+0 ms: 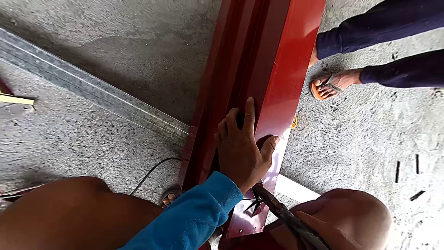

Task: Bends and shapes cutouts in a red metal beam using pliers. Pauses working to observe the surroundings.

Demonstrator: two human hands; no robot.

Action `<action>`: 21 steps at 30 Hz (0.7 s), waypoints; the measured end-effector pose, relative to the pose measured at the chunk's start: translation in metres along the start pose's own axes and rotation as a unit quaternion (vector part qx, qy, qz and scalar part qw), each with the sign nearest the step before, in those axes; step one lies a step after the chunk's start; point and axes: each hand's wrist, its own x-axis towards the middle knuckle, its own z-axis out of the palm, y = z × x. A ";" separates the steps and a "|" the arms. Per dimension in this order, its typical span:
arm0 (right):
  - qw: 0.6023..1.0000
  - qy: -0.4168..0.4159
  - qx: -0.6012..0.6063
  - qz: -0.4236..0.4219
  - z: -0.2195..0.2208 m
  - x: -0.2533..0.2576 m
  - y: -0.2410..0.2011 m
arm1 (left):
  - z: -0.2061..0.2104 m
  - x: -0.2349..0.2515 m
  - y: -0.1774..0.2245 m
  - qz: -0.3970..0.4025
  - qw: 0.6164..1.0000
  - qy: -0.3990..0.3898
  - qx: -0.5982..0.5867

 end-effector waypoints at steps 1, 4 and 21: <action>1.000 -0.013 -0.003 0.002 -0.004 -0.002 -0.008 | 0.000 0.000 0.000 0.002 1.000 -0.001 0.001; 0.999 -0.048 -0.010 0.022 -0.015 -0.006 -0.032 | -0.001 0.000 0.001 0.002 1.000 -0.009 -0.002; 0.939 -0.167 -0.012 0.300 -0.070 0.013 -0.131 | 0.003 0.000 0.005 -0.023 0.999 -0.021 -0.012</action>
